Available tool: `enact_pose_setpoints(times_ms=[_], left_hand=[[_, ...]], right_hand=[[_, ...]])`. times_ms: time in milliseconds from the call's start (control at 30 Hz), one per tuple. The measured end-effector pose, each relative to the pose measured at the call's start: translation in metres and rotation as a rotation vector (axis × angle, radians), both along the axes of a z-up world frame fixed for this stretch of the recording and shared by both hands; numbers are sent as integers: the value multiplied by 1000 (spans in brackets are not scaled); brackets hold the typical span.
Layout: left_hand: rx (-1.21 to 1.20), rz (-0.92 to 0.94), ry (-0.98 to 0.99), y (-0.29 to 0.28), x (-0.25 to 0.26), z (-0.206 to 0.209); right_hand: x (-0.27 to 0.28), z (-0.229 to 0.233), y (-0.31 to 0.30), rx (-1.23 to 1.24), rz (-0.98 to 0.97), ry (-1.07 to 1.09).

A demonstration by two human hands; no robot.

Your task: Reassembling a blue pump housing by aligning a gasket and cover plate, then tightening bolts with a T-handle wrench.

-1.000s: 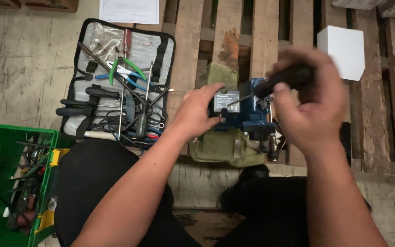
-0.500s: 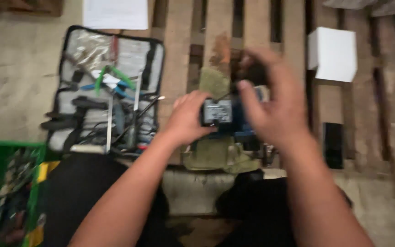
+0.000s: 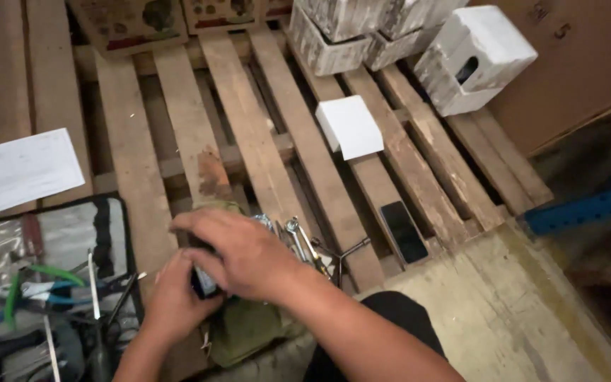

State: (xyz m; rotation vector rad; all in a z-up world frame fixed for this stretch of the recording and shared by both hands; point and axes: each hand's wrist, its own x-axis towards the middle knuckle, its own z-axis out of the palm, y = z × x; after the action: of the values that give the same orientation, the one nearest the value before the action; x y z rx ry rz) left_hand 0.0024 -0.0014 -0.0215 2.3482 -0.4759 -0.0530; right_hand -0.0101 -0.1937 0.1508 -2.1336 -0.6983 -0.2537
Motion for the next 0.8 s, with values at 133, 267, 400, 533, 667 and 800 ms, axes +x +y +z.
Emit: enact_pose_setpoints(times_ms=[133,267,400,533,667,800], left_hand=[[-82,-52,-102,-4,-1,10],[-78,-54,-80,-5,-3,12],[-11,15,44,-9,-5,26],[-48,5,-2,-6,-5,15],[-93,17,39,-8,-4,14],[-95,16,78,-12,-7,30]], right_hand=[[-1,-4,1,-1,-50,-27],[-3,-3,3,-9,-83,-14],[-4,0,6,-16,-107,14],[-4,-8,10,-52,-92,-48],[-4,-7,10,-78,-159,-72],[-4,-5,10,-119,-225,19]])
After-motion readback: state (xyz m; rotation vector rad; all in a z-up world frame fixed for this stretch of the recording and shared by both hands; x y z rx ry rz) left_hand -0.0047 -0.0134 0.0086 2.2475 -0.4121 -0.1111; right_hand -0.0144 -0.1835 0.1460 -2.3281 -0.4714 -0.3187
